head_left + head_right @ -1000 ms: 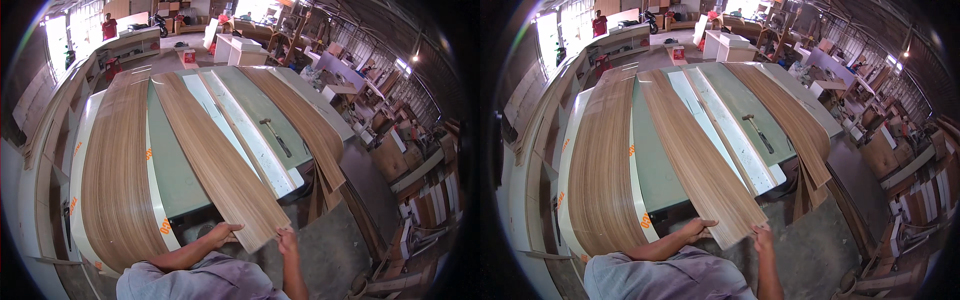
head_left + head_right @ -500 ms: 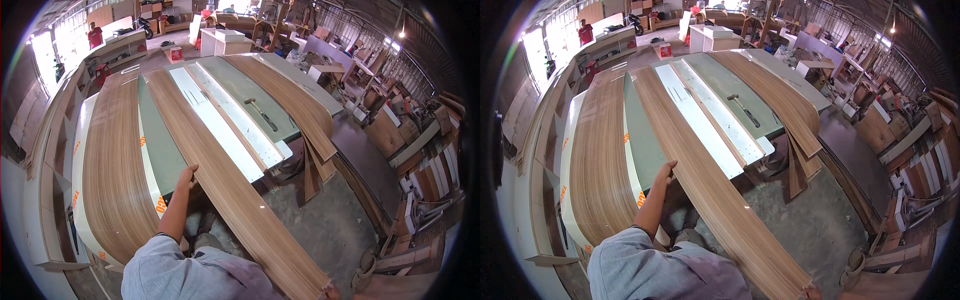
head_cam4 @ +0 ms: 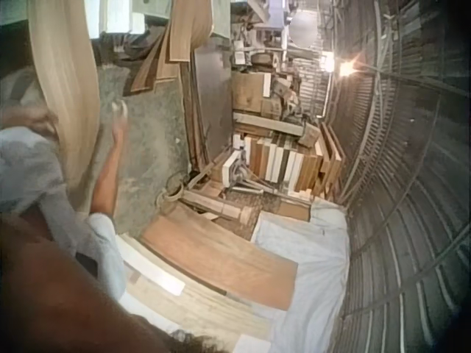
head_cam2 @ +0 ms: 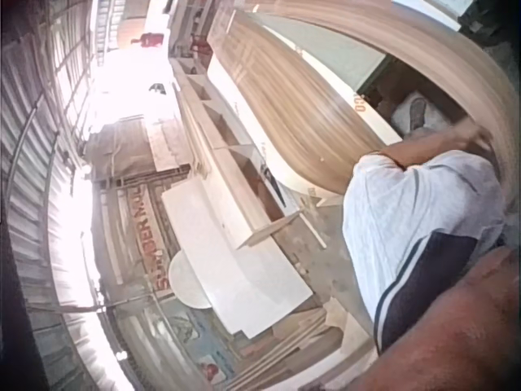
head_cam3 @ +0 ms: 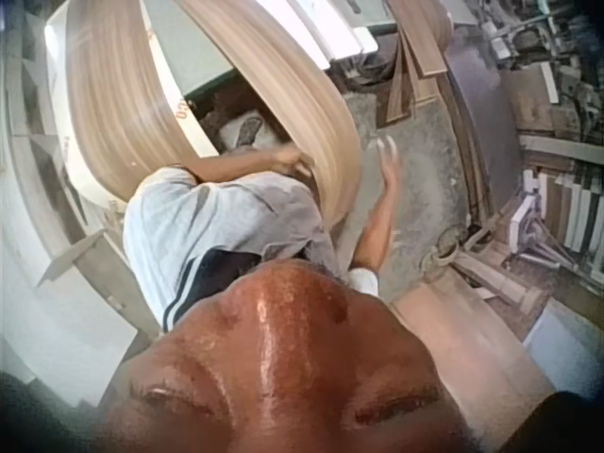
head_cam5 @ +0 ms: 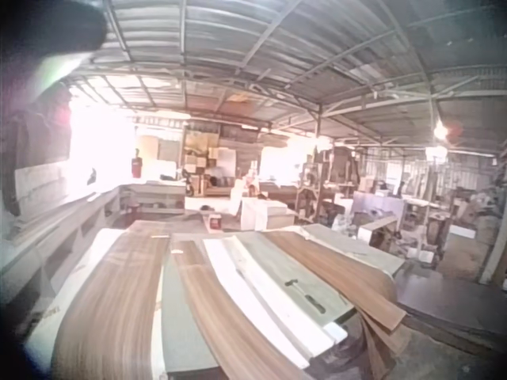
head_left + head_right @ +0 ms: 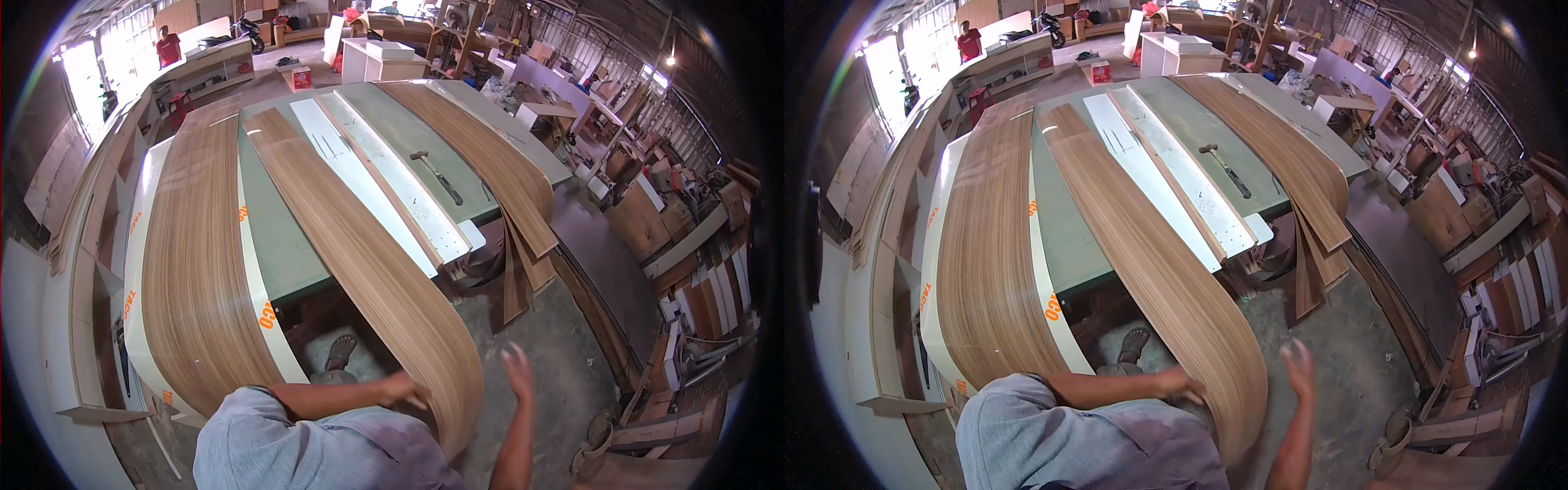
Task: The person applies wood veneer strips onto panels, smoothing each strip by hand and using a tool to trim along the edges.
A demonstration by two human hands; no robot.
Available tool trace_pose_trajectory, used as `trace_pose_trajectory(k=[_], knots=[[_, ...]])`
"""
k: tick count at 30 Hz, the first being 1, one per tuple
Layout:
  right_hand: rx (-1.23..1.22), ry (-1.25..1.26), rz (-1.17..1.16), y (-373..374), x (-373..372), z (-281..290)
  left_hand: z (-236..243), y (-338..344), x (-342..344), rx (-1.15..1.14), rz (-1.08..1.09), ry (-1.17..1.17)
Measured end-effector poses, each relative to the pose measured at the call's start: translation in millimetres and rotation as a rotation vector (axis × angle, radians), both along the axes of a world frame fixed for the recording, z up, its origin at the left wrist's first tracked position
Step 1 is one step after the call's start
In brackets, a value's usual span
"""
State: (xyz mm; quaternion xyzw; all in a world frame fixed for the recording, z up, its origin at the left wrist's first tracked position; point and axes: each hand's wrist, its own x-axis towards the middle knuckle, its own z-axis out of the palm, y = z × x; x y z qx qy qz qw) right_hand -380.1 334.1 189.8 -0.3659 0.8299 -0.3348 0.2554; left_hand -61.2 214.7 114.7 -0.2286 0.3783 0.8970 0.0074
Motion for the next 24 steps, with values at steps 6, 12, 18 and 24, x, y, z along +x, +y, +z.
trace_pose_trajectory(k=[6, 12, 18, 24], knots=[[0.137, -0.091, 0.396, -145, 80, 30, 4, 39, -23, -0.493, -0.383, 0.100], [0.071, 0.007, 0.393, -102, 54, 35, 40, -6, 11, -0.031, -0.488, 0.302], [0.116, -0.323, 0.121, 38, 8, 67, 41, -143, 75, 0.311, 0.691, 0.417], [0.064, -0.388, -0.048, 115, -19, 64, 29, -252, 103, 0.114, 1.013, 0.090]])
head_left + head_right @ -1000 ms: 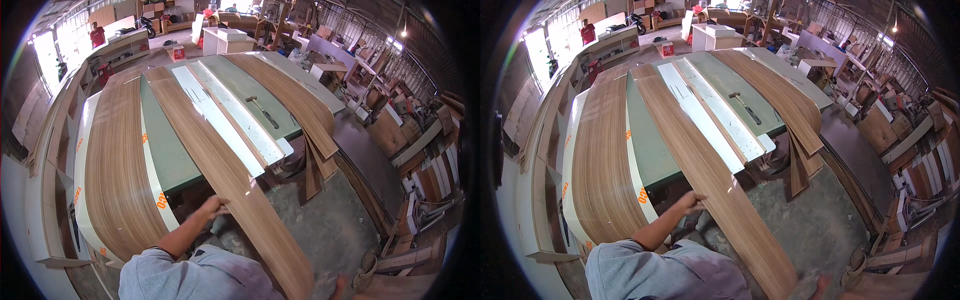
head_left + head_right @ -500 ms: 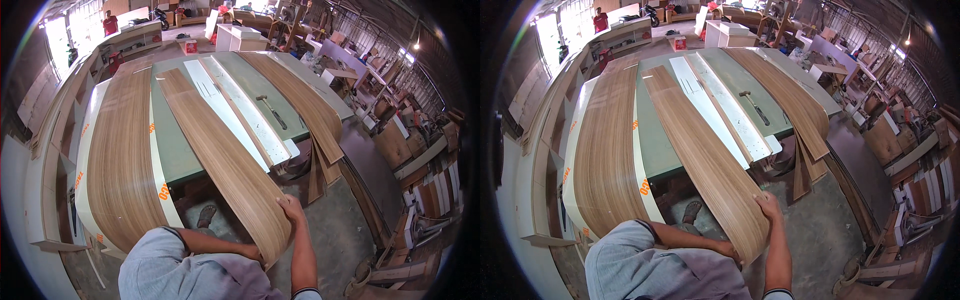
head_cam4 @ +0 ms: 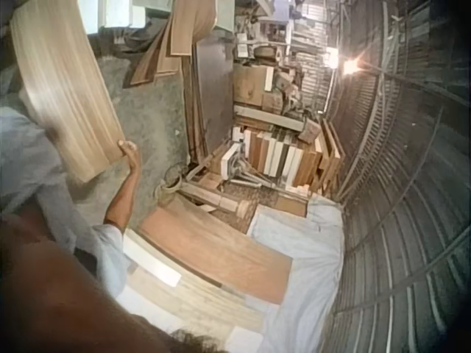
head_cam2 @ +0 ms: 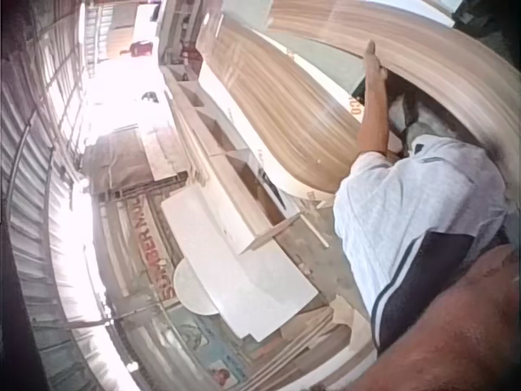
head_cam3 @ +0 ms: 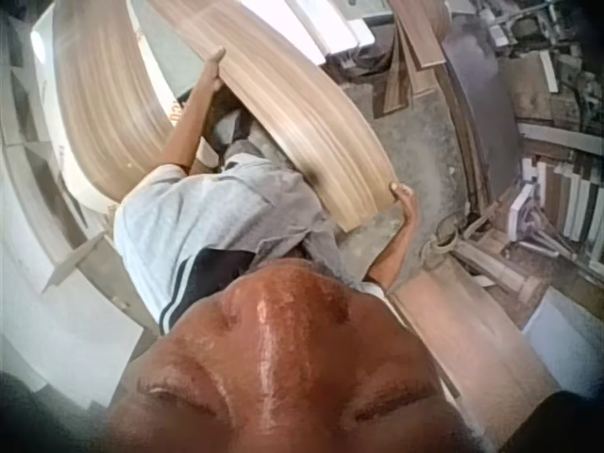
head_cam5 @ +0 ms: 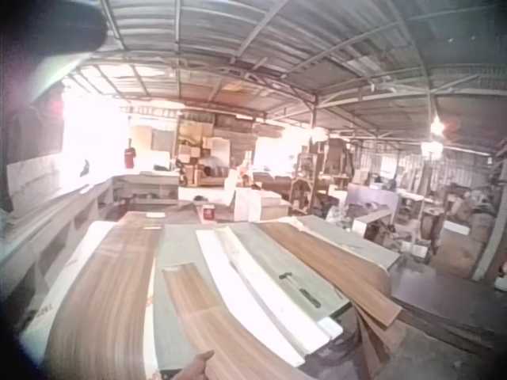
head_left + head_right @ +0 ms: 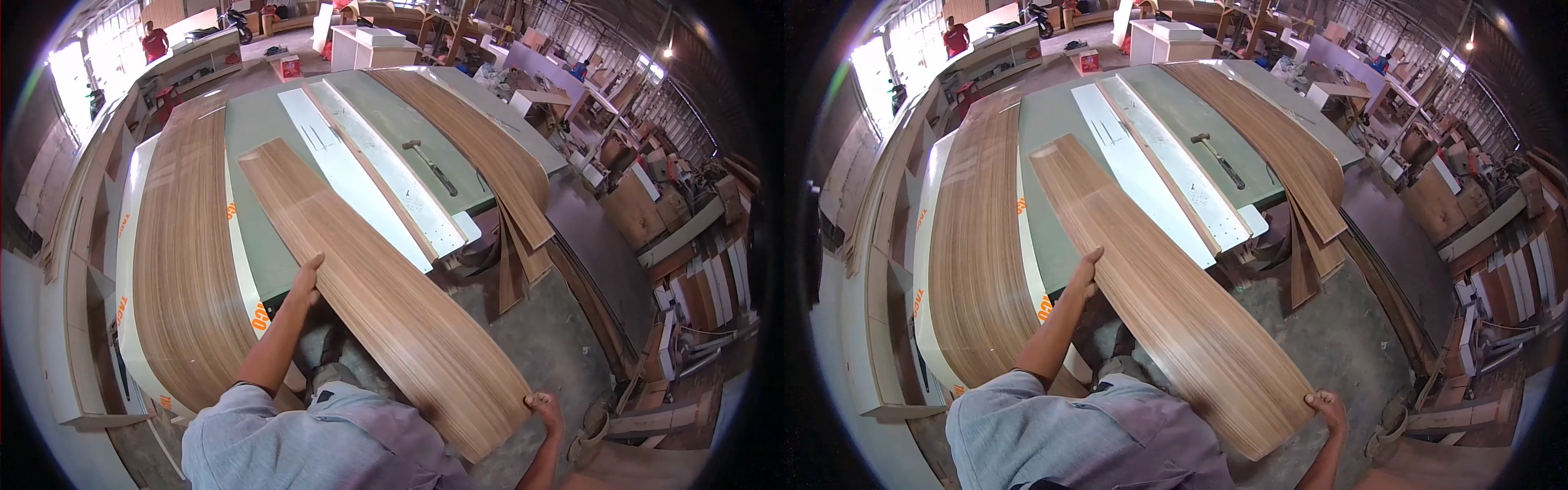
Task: The person applies wood veneer strips onto panels, smoothing each strip by hand and using a tool to trim along the edges.
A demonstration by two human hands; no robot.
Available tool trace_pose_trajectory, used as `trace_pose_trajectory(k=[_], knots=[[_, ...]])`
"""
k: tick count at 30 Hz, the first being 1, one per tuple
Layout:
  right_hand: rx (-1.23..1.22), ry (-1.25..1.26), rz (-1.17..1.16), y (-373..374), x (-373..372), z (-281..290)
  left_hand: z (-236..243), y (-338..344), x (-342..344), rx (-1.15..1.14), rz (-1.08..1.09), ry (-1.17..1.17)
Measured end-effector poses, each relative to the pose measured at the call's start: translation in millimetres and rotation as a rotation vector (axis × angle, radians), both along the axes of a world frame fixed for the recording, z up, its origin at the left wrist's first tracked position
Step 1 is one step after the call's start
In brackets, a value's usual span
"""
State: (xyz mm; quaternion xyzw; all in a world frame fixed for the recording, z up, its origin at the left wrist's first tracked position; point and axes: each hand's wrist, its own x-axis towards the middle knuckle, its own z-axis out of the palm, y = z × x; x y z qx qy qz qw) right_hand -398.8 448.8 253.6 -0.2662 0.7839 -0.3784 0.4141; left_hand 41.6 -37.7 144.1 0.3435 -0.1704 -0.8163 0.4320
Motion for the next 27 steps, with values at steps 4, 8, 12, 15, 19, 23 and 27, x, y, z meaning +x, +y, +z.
trace_pose_trajectory(k=[4, 8, 12, 15, 19, 23, 27], knots=[[0.035, 0.149, 0.058, -23, 13, -14, 19, 61, -45, -0.133, 0.024, -0.264], [-0.004, 0.278, 0.156, -100, 61, 6, -5, 148, -66, -0.139, -0.115, -0.421], [0.022, 0.269, 0.160, -90, 46, -30, 3, 172, -82, 0.023, -0.418, -0.270], [0.146, 0.237, 0.144, -59, 36, -57, -14, 118, -80, 0.026, -0.407, -0.242], [0.269, 0.110, 0.060, -50, 38, -67, -68, 18, -68, -0.142, -0.159, -0.585], [0.320, 0.092, 0.026, -56, 27, -81, -86, -52, -74, -0.119, -0.124, -0.682], [0.345, 0.169, -0.070, -90, 25, -95, -111, -117, -52, -0.356, -0.052, -1.271]])
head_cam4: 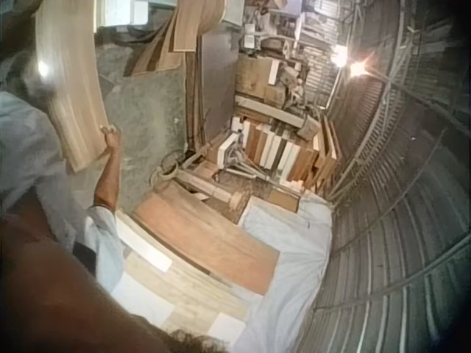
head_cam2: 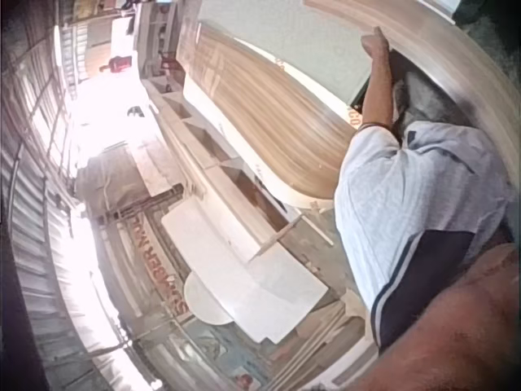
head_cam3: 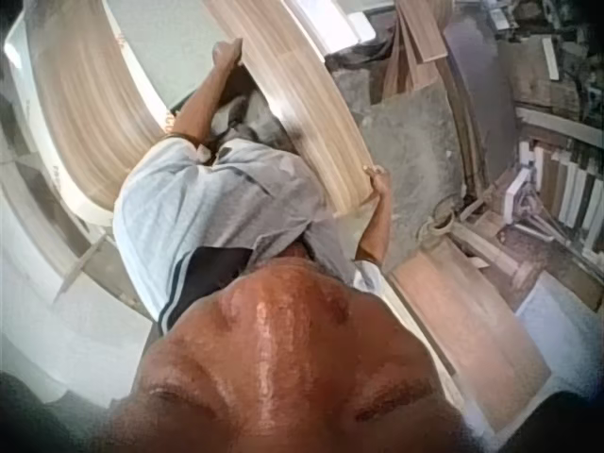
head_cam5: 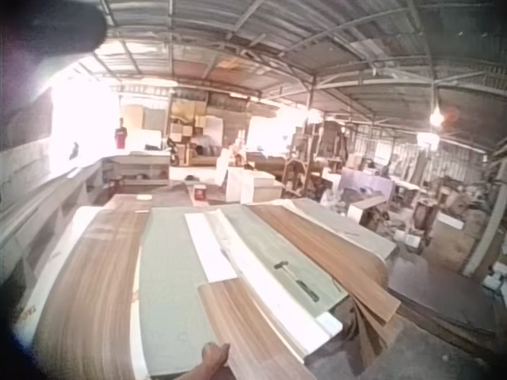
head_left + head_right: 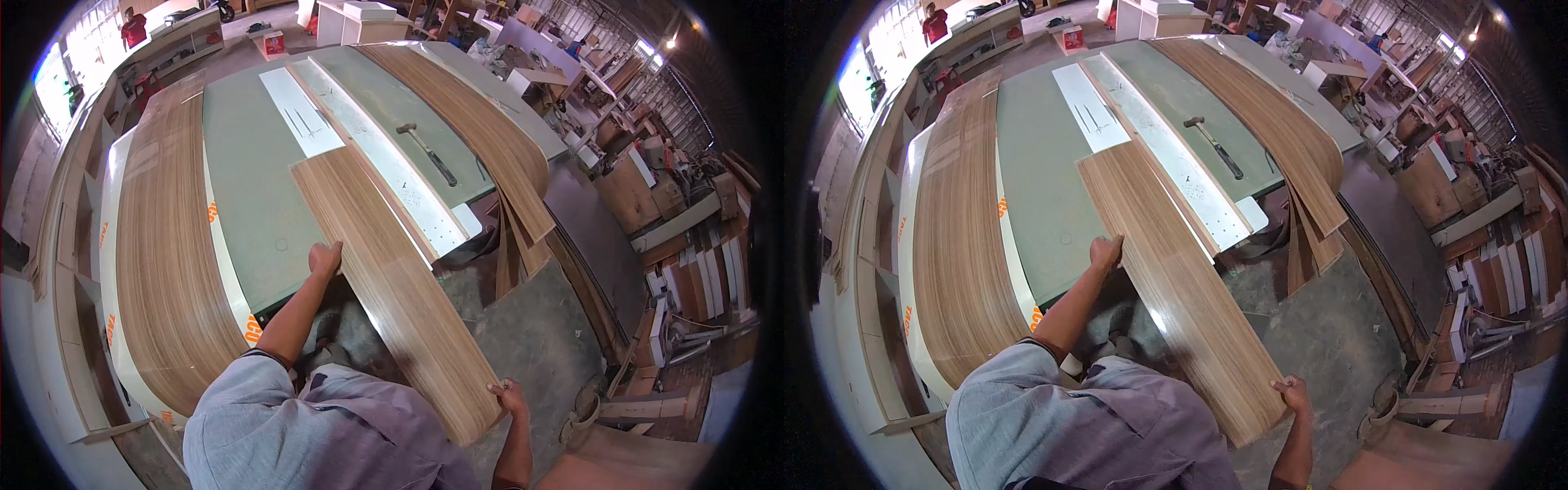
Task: The person applies wood veneer strips onto panels, smoothing each strip by hand and using a tool to trim along the edges.
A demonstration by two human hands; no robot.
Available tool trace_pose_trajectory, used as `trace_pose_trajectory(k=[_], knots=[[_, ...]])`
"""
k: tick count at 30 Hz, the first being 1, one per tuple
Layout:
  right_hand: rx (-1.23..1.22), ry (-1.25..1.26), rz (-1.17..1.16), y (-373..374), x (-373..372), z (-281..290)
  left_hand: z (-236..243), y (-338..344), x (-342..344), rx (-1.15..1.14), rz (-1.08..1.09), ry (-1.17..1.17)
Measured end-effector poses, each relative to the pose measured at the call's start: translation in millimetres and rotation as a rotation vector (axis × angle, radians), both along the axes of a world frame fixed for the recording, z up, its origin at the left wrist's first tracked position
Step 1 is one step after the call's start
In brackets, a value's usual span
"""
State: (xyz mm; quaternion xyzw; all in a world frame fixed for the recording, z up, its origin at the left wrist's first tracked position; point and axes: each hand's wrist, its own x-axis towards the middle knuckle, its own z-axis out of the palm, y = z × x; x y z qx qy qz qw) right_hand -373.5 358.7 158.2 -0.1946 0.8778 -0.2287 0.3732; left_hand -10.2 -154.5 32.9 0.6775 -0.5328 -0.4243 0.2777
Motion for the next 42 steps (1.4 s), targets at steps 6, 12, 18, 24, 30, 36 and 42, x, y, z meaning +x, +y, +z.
trace_pose_trajectory(k=[6, 12, 18, 24, 30, 36, 42], knots=[[-0.021, -0.065, -0.128, -1, -25, -38, 35, -11, -26, 0.067, -0.022, -0.045], [0.030, -0.124, -0.133, -27, -25, -44, 53, -9, -20, 0.147, 0.079, 0.065], [-0.028, -0.220, -0.132, -39, -29, -51, 51, -37, -21, 0.132, 0.151, 0.145], [0.040, -0.181, -0.091, -67, -18, -49, 71, -60, -18, 0.182, 0.163, 0.125], [0.085, -0.138, -0.058, -100, -6, -44, 67, -89, -7, 0.170, 0.165, 0.134], [0.045, -0.190, -0.102, -110, -6, -51, 65, -107, -13, 0.137, 0.165, 0.113], [0.025, -0.202, -0.049, -138, -4, -60, 43, -132, 0, 0.062, 0.180, 0.014]])
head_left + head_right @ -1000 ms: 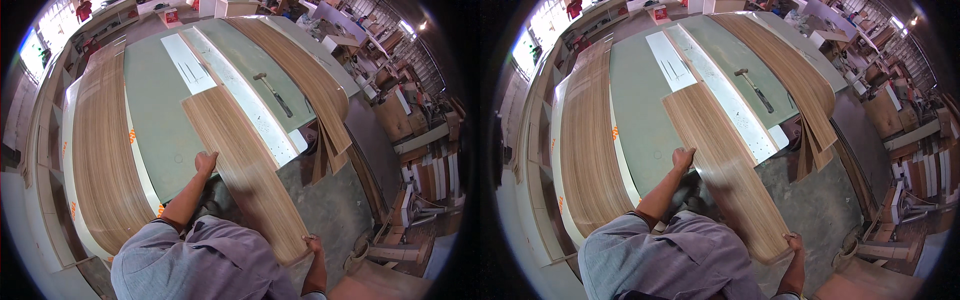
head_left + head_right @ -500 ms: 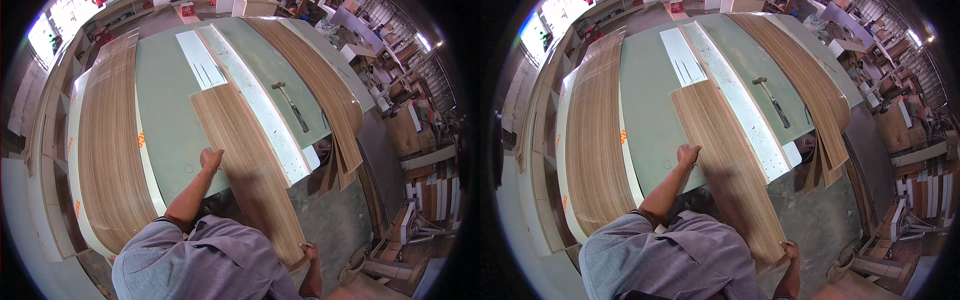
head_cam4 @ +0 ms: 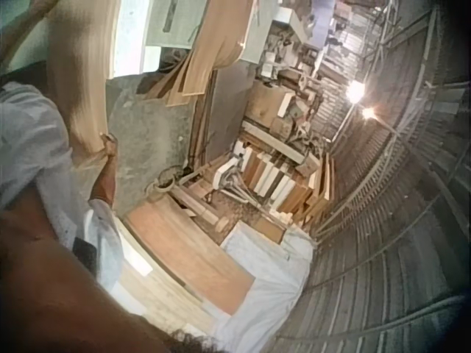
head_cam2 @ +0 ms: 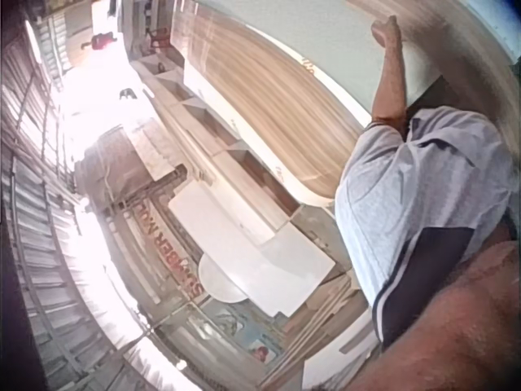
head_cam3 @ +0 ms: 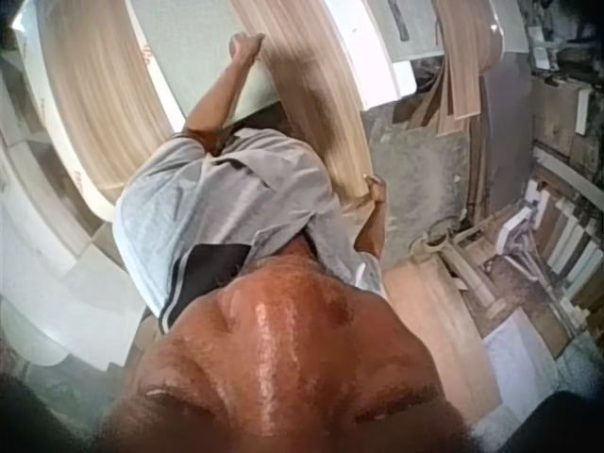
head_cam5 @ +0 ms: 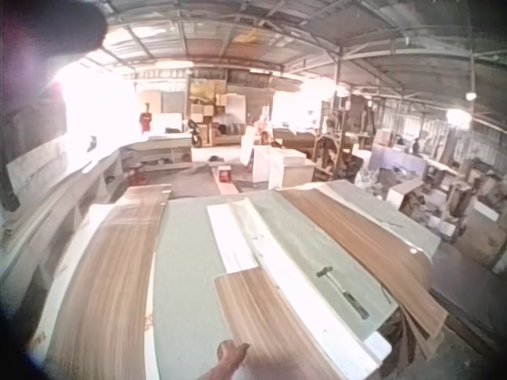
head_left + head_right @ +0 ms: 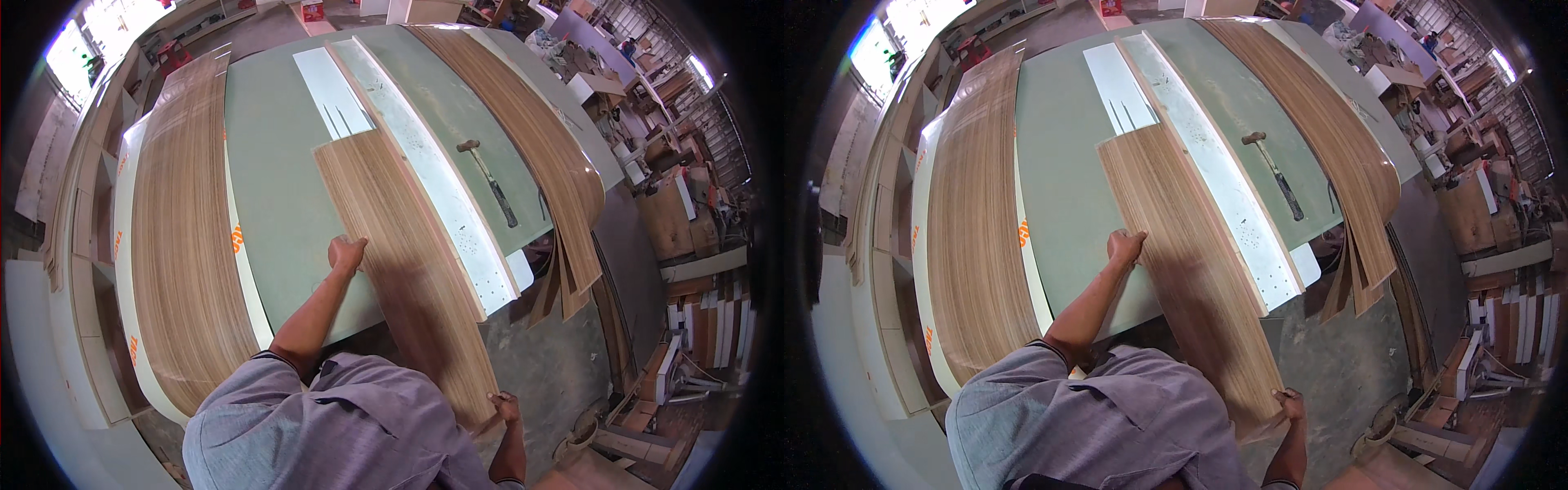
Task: The person applies wood veneer strips onto panels, smoothing each strip by hand and using a tool to trim along the edges.
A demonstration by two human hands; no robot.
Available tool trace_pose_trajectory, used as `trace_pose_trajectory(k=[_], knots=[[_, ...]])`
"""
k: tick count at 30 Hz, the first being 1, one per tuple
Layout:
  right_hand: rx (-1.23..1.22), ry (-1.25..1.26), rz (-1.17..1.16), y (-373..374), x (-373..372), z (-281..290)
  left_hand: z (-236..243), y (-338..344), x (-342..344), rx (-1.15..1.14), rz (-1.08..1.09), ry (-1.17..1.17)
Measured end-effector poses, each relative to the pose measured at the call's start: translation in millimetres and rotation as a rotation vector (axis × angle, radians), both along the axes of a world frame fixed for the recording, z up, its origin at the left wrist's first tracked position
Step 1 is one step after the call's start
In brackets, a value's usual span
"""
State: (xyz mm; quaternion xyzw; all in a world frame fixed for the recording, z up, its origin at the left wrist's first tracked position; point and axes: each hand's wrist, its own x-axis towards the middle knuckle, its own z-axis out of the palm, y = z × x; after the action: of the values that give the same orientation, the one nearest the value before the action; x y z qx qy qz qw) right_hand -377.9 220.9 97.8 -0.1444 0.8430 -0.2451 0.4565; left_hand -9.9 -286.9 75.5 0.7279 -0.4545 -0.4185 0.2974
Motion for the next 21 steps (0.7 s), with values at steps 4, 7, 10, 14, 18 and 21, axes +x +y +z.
trace_pose_trajectory(k=[4, 7, 10, 14, 18, 21], knots=[[0.011, 0.016, 0.027, -19, 1, -3, 9, -19, -2, 0.019, -0.012, -0.002], [0.093, 0.092, 0.205, -60, 18, 5, 3, -40, 8, -0.015, 0.004, -0.053], [-0.223, 0.784, 0.428, -98, 43, 18, 9, -57, -6, 0.025, -0.035, -0.024], [-0.551, 0.652, 0.549, -238, 143, 91, -16, -81, 32, -0.006, 0.024, -0.100], [-0.576, 0.667, 0.872, -311, 213, 94, -17, -102, 21, -0.014, 0.013, -0.079], [-0.490, 0.811, 1.009, -339, 243, 74, -10, -115, 23, -0.006, -0.016, -0.154]])
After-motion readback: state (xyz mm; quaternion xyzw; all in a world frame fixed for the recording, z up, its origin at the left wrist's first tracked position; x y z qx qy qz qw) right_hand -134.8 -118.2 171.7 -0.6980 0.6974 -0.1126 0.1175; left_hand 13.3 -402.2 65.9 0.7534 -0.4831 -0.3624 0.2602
